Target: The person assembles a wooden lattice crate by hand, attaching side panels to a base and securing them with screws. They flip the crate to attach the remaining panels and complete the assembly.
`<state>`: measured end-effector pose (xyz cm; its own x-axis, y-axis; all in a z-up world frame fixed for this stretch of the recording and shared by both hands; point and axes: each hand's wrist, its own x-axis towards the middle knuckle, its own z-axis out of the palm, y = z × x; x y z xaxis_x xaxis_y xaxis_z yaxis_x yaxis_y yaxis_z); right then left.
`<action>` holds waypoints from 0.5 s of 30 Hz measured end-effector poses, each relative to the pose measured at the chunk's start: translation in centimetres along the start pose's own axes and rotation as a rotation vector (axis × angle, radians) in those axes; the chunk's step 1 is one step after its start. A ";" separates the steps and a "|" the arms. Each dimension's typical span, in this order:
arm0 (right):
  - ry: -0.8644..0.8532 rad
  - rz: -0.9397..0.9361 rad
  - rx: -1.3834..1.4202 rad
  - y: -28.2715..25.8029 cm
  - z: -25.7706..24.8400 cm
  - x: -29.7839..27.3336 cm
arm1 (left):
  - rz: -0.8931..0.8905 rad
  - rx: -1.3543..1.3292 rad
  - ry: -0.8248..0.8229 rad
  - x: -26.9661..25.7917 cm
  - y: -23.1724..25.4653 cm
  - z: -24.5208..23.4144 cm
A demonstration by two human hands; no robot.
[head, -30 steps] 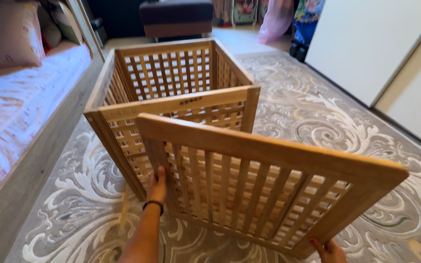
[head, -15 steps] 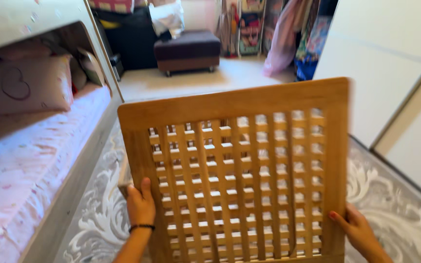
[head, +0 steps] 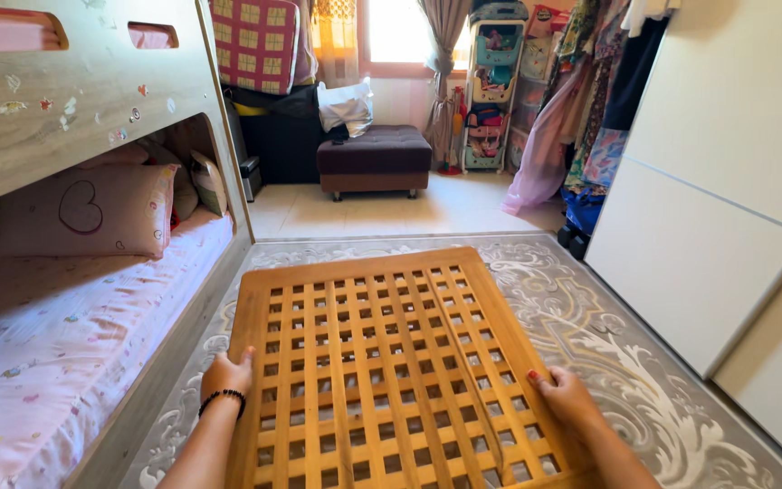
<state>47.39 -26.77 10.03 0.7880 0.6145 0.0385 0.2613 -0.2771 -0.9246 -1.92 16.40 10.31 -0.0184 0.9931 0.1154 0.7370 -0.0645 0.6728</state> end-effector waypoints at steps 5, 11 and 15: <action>0.000 0.047 -0.311 0.5 3.6 4.5 | -0.066 0.154 -0.144 6.8 -2.3 5.3; 0.011 0.119 -0.521 0.3 7.6 9.9 | -0.064 0.129 -0.194 12.6 -1.7 9.7; 0.030 0.142 -0.583 0.8 9.3 11.9 | -0.089 0.175 -0.279 14.4 -0.4 10.3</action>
<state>51.85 -12.83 6.21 0.8510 0.5226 -0.0517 0.4081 -0.7201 -0.5612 4.50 31.69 4.12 0.0802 0.9841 -0.1586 0.8459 0.0170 0.5331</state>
